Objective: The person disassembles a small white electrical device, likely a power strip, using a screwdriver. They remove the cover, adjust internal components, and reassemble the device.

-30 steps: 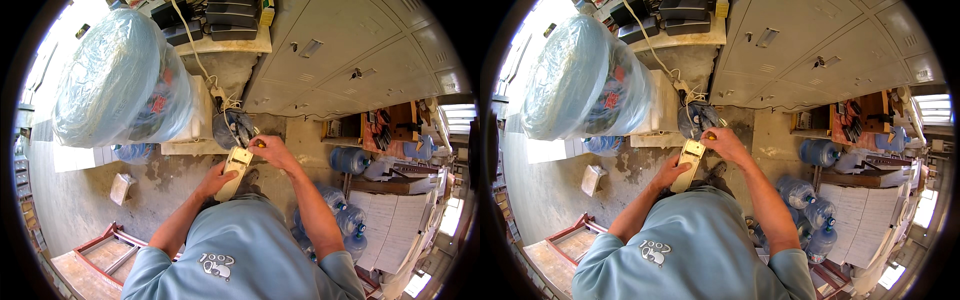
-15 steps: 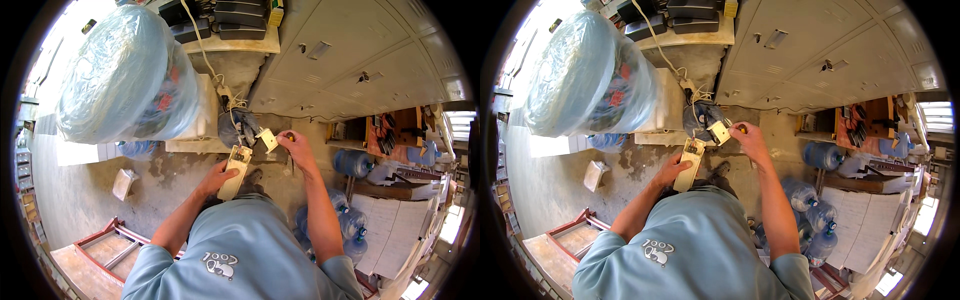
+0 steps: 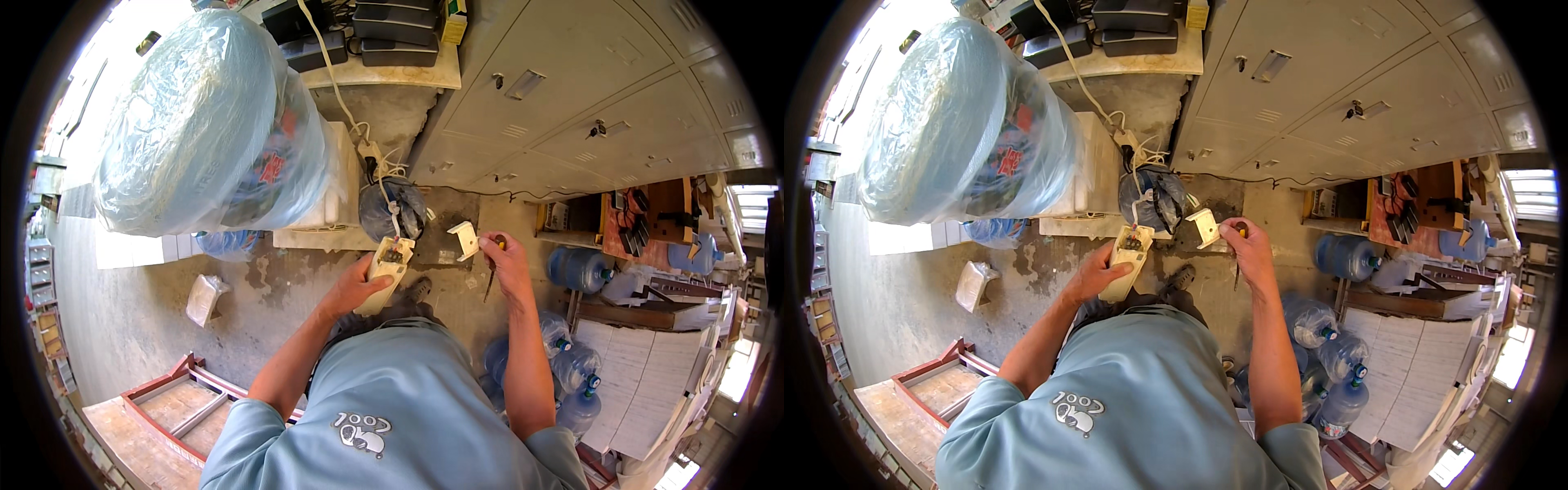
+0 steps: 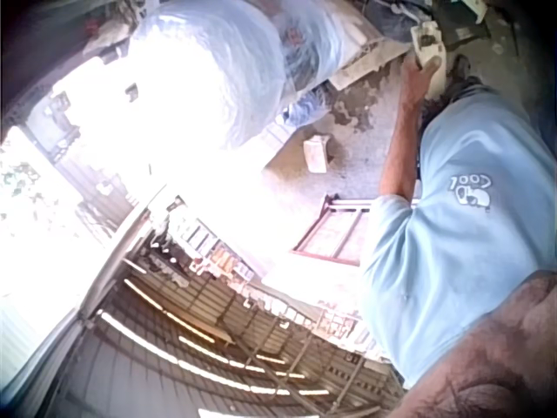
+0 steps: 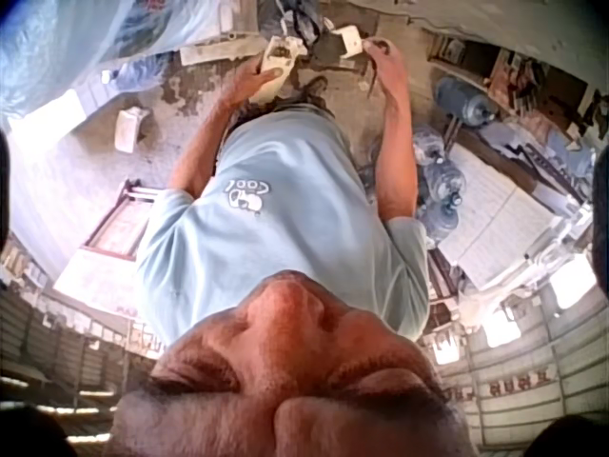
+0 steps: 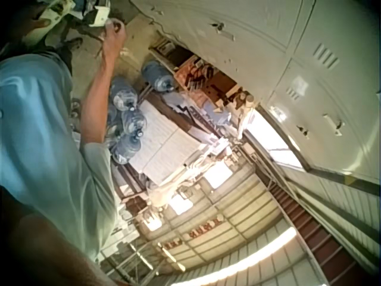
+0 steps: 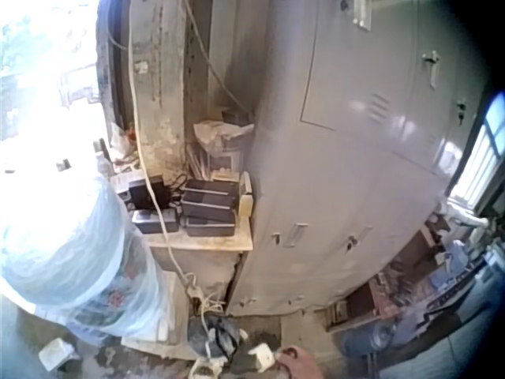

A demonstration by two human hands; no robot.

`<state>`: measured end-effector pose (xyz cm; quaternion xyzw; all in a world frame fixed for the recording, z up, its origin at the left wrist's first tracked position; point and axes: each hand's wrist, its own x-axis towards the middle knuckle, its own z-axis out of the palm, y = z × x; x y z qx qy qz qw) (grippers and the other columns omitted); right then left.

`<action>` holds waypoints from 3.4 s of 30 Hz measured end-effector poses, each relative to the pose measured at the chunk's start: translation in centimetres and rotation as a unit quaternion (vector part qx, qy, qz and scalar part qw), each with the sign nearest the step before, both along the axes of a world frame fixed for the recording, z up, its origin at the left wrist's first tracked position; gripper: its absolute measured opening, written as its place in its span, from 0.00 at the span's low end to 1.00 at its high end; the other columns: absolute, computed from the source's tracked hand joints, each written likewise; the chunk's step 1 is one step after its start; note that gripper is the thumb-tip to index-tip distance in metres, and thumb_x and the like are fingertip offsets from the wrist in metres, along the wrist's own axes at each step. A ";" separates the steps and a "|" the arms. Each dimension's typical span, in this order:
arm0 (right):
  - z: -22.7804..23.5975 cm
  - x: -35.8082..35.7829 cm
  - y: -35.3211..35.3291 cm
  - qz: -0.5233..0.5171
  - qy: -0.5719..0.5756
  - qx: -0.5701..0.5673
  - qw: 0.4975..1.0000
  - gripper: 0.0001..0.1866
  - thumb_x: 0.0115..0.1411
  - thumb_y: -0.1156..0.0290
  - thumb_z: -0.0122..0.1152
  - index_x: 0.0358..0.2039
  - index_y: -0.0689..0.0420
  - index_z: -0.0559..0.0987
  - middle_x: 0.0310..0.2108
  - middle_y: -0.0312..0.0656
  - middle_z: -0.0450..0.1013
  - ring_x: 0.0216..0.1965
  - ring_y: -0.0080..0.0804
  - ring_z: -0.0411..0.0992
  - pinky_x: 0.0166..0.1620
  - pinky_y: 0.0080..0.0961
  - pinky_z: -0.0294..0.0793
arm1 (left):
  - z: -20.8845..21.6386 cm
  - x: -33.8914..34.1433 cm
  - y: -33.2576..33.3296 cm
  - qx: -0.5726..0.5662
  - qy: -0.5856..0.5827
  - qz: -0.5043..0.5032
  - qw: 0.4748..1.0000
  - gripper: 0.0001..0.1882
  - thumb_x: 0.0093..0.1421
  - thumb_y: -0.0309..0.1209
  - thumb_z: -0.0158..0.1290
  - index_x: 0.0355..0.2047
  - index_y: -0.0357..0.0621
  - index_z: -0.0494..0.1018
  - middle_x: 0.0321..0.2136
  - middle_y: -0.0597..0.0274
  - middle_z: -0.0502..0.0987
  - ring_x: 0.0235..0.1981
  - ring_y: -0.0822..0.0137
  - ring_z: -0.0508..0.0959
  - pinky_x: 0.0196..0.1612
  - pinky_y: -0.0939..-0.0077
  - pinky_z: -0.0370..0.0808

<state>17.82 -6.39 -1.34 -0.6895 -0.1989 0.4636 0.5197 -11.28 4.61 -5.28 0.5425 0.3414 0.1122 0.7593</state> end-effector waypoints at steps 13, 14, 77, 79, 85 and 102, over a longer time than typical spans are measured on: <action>0.3 0.0 -0.1 -0.006 0.011 -0.007 1.000 0.07 0.60 0.70 0.65 0.36 0.60 0.80 0.23 0.27 0.68 0.24 0.15 0.63 0.28 0.16 0.63 | -0.1 -0.1 -0.1 0.279 0.135 -0.013 0.951 0.21 0.56 0.36 0.62 0.47 0.40 0.71 0.34 0.47 0.77 0.35 0.50 0.78 0.39 0.63 0.73; 0.3 -0.1 0.0 -0.004 0.008 -0.008 1.000 0.07 0.60 0.70 0.65 0.36 0.60 0.80 0.23 0.27 0.68 0.24 0.15 0.63 0.28 0.16 0.63 | -0.1 -0.1 -0.2 0.288 0.137 -0.009 0.948 0.21 0.56 0.36 0.62 0.47 0.40 0.71 0.34 0.47 0.77 0.36 0.49 0.78 0.39 0.62 0.73; -0.5 -0.4 0.3 0.008 -0.024 -0.001 1.000 0.07 0.61 0.69 0.64 0.34 0.58 0.79 0.22 0.26 0.67 0.23 0.13 0.62 0.27 0.15 0.60 | -0.5 0.4 0.1 0.245 0.161 -0.069 0.954 0.20 0.57 0.41 0.60 0.38 0.39 0.66 0.33 0.40 0.76 0.38 0.38 0.75 0.38 0.54 0.71; -0.4 -0.2 0.4 0.008 -0.025 -0.004 1.000 0.07 0.61 0.68 0.65 0.35 0.59 0.79 0.23 0.26 0.67 0.24 0.13 0.62 0.28 0.15 0.61 | -0.5 0.4 0.1 0.246 0.159 -0.065 0.954 0.20 0.57 0.41 0.60 0.38 0.39 0.67 0.33 0.40 0.76 0.38 0.38 0.75 0.38 0.54 0.71; -0.1 0.4 1.5 -0.006 -0.042 -0.004 0.999 0.08 0.60 0.69 0.64 0.35 0.59 0.80 0.23 0.26 0.68 0.24 0.14 0.63 0.28 0.15 0.62 | -1.0 0.1 0.3 0.200 0.148 -0.050 0.967 0.21 0.58 0.42 0.60 0.39 0.38 0.68 0.33 0.41 0.76 0.36 0.41 0.76 0.38 0.56 0.71; 7.9 1.5 12.7 -0.103 -0.084 0.078 0.988 0.10 0.59 0.67 0.64 0.32 0.62 0.79 0.22 0.28 0.68 0.23 0.15 0.63 0.27 0.16 0.61 | -3.9 -0.5 0.4 0.042 0.063 0.004 0.997 0.20 0.62 0.37 0.57 0.49 0.37 0.71 0.38 0.60 0.77 0.38 0.71 0.74 0.44 0.72 0.72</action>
